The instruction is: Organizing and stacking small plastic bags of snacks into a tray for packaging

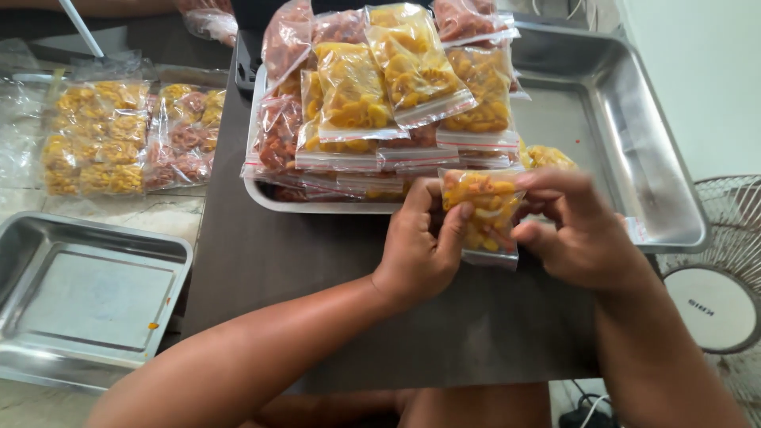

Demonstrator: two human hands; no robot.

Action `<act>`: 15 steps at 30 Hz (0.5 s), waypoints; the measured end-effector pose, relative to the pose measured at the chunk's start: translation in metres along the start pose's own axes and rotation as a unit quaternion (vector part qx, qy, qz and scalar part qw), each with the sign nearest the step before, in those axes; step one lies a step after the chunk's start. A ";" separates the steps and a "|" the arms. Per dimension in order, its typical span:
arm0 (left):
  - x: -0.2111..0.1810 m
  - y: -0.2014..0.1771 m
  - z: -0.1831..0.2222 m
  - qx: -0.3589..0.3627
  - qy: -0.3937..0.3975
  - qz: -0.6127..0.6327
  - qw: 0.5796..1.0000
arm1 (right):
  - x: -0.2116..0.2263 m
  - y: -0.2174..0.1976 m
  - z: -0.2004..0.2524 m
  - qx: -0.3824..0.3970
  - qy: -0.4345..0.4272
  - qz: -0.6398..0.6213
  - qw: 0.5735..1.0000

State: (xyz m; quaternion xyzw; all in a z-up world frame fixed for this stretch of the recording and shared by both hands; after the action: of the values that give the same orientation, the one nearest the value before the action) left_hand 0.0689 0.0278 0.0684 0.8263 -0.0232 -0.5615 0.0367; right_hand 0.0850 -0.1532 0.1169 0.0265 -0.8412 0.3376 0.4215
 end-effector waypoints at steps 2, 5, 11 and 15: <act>-0.001 -0.001 0.001 -0.007 0.010 -0.006 1.000 | 0.017 0.007 -0.009 0.033 -0.001 0.096 0.995; -0.006 -0.001 0.002 -0.005 0.026 0.003 1.000 | 0.042 0.017 -0.018 0.044 -0.021 0.200 0.979; -0.008 0.009 0.011 0.055 0.012 0.108 0.993 | 0.045 -0.020 -0.020 -0.162 0.039 0.204 0.965; 0.007 0.024 0.014 0.094 0.011 0.025 0.995 | 0.071 -0.027 -0.074 -0.172 -0.025 0.209 0.962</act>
State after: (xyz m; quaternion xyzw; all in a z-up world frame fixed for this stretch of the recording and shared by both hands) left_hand 0.0589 0.0024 0.0586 0.8314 -0.0965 -0.5466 -0.0270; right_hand 0.0995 -0.1134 0.2138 -0.2143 -0.8839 0.2671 0.3185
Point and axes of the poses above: each hand's wrist, its own z-axis away from the middle knuckle, its own y-axis out of the palm, x = y × z, the point moved 7 cm from there along -z, towards the middle knuckle, and after that the axes turned 2 degrees about -y, right-handed, at the moved point
